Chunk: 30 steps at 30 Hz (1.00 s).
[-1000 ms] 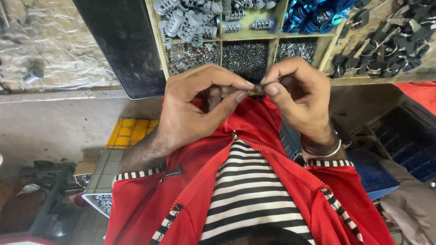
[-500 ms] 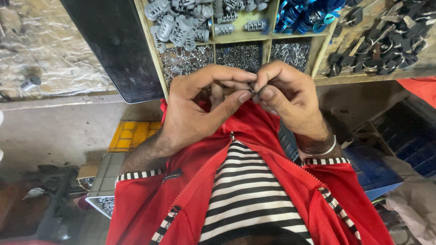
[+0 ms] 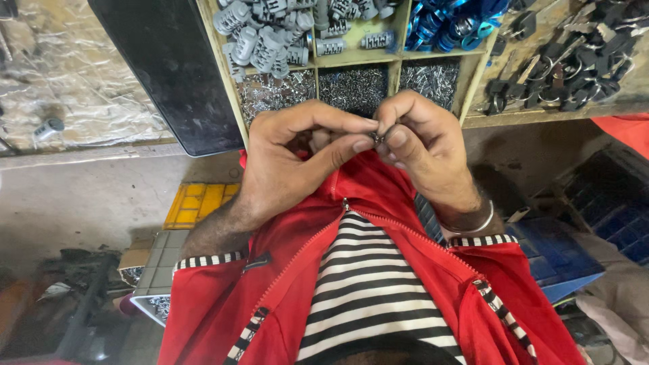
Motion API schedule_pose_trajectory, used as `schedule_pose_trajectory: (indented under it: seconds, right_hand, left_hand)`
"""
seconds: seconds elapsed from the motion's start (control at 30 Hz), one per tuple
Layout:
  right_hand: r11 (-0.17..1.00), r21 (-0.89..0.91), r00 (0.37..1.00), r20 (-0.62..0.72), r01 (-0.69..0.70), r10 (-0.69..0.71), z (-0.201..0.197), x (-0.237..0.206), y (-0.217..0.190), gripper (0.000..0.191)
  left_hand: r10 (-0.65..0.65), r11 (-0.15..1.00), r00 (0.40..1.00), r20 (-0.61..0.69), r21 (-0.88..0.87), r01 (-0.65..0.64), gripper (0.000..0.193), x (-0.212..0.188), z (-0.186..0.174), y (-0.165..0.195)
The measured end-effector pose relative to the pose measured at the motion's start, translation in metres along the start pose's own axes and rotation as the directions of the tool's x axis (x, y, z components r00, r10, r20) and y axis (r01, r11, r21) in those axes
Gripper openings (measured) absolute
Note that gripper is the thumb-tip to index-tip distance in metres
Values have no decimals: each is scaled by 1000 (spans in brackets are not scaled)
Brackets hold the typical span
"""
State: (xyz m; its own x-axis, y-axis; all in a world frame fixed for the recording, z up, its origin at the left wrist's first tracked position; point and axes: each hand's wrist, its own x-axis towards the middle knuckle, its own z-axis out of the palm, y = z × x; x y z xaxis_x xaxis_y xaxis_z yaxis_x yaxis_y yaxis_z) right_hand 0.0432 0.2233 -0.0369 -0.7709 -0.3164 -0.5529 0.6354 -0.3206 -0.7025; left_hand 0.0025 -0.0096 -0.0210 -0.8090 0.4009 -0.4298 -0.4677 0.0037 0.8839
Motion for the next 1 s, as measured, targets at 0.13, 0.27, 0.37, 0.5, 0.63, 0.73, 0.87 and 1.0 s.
schedule_pose_trajectory:
  seconds: [0.13, 0.27, 0.37, 0.5, 0.63, 0.73, 0.87, 1.0]
  right_hand:
    - [978, -159, 990, -37, 132, -139, 8, -1, 1, 25]
    - [849, -442, 941, -29, 289, -336, 17, 1, -4, 18]
    - [576, -732, 869, 44, 364, -494, 19, 4, -9, 16]
    - [564, -738, 877, 78, 370, -474, 17, 7, -12, 15]
    - [786, -552, 941, -5, 280, -338, 17, 7, -15, 13]
    - [679, -689, 912, -64, 253, -405, 16, 11, -19, 13]
    - [278, -877, 840, 218, 392, -496, 12, 17, -28, 16]
    - [603, -719, 921, 140, 347, -363, 13, 15, -27, 15]
  left_hand:
    - [74, 997, 997, -30, 8, -74, 19, 1, 2, -2]
    - [98, 991, 995, -23, 95, -95, 20, 1, -2, 1]
    - [106, 990, 994, -23, 99, -103, 21, 0, -4, 3]
    - [118, 991, 992, -51, 70, -114, 19, 0, -1, 3]
    - [77, 996, 997, -24, 46, -75, 16, -3, -1, 3]
    - [82, 995, 996, -22, 53, -81, 17, -3, -2, 3]
    - [150, 983, 987, -53, 117, -143, 16, -2, -2, 3]
    - [209, 961, 977, -39, 194, -197, 17, -1, -3, 4]
